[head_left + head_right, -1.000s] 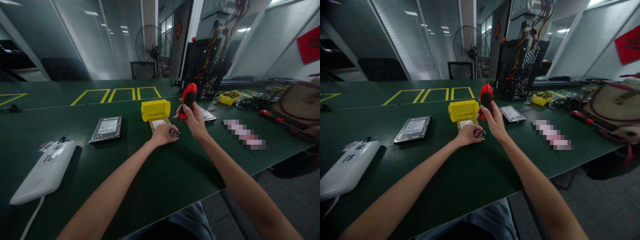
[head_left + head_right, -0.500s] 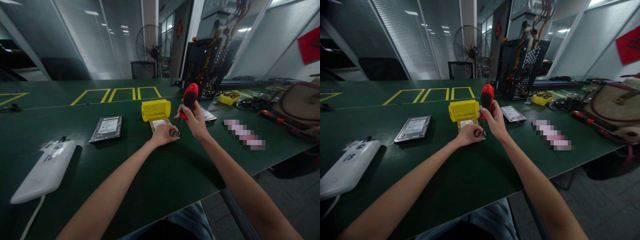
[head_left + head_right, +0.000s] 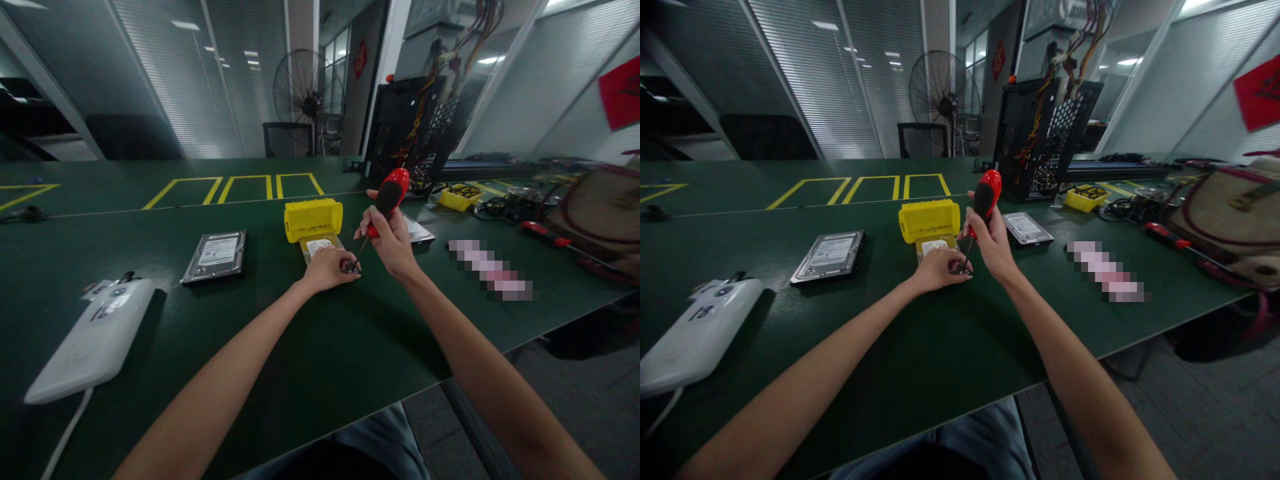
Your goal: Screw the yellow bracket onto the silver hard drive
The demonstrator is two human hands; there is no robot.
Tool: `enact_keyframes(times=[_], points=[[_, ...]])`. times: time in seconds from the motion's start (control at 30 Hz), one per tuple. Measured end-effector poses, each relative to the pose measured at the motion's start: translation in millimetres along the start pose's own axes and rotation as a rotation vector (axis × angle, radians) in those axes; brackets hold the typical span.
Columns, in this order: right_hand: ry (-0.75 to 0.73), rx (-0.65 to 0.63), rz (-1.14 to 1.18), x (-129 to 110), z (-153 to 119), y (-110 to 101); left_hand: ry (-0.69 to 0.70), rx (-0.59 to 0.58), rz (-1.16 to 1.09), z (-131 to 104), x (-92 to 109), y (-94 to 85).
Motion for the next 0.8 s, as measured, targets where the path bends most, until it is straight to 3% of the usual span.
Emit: enact_keyframes(times=[0.33, 0.8], points=[[0.015, 0.048, 0.01, -7.7, 2.2, -3.3, 0.024, 0.006, -0.012, -0.2, -1.3, 1.4], [0.022, 0.005, 0.017, -2.8, 0.8, -2.3, -0.004, -0.003, 0.004, -1.4, 0.6, -0.9]])
Point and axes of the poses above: each hand's wrist, its own z-axis towards the middle knuckle, its own y-axis out of the palm, x = y × z, the point moved 8 cm from there along z, towards the middle knuckle, and after that the axes turned 1 degree about -y, right-handed, at the moved point
